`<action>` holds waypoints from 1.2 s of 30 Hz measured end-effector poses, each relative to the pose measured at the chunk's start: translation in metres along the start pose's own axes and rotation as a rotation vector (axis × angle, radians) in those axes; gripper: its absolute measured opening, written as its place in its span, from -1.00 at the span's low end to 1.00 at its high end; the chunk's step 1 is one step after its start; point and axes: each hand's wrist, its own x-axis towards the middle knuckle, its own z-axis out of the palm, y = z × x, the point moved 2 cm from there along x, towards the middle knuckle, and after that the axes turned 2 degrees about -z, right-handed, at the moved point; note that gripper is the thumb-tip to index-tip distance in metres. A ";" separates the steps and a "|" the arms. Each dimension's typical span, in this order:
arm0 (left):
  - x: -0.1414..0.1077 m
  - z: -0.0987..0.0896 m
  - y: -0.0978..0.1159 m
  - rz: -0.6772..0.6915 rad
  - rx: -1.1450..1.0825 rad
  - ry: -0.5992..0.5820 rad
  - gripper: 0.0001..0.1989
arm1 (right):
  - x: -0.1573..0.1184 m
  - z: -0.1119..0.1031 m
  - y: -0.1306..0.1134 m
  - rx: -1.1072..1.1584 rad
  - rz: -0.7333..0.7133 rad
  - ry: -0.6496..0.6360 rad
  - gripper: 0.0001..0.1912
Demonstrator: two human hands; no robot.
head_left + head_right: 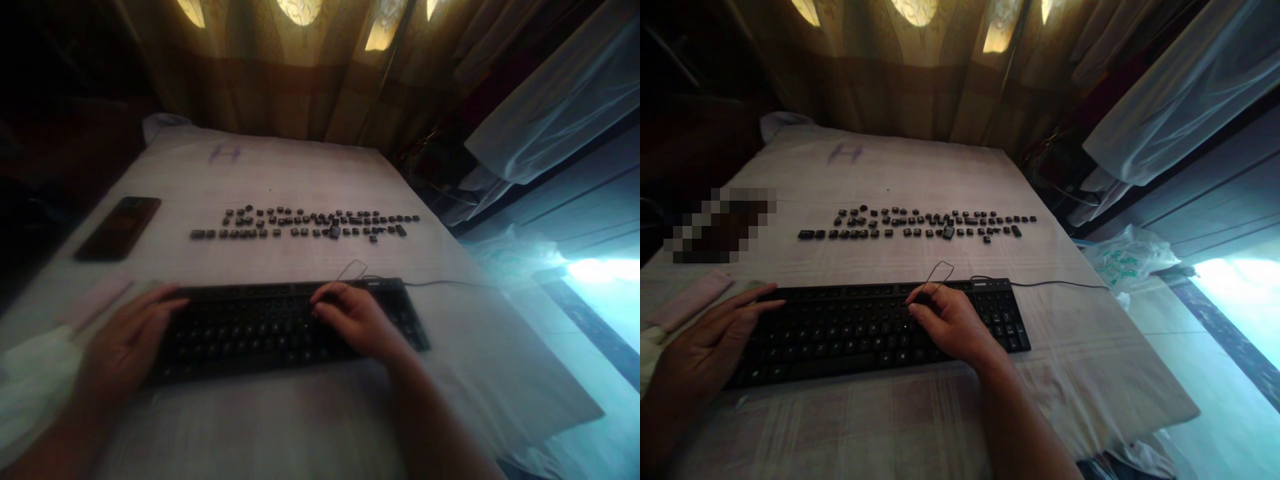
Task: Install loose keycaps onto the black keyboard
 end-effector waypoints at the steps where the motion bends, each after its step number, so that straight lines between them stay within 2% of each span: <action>1: 0.000 0.000 0.001 0.002 0.000 0.001 -0.53 | 0.000 0.000 -0.001 -0.017 -0.016 -0.004 -0.89; 16: 0.000 0.002 -0.001 -0.014 0.028 -0.014 -0.53 | -0.004 0.003 -0.018 -0.161 -0.266 -0.052 -0.89; 24: -0.001 0.001 0.000 0.009 0.016 -0.013 -0.56 | -0.004 0.005 -0.022 -0.175 -0.297 -0.056 -0.88; 26: -0.001 0.001 0.000 0.008 0.014 -0.015 -0.57 | -0.005 0.000 -0.021 -0.123 -0.281 0.004 -0.90; 31: -0.001 -0.001 0.001 0.018 0.023 -0.012 -0.58 | -0.006 -0.026 -0.013 0.180 -0.092 0.406 -0.92; 33: -0.001 -0.001 0.001 0.013 0.025 -0.010 -0.58 | -0.006 -0.029 -0.009 0.233 -0.030 0.452 -0.87; 36: -0.001 0.000 0.001 -0.005 0.015 0.001 -0.59 | -0.003 -0.026 -0.005 0.217 0.019 0.403 -0.83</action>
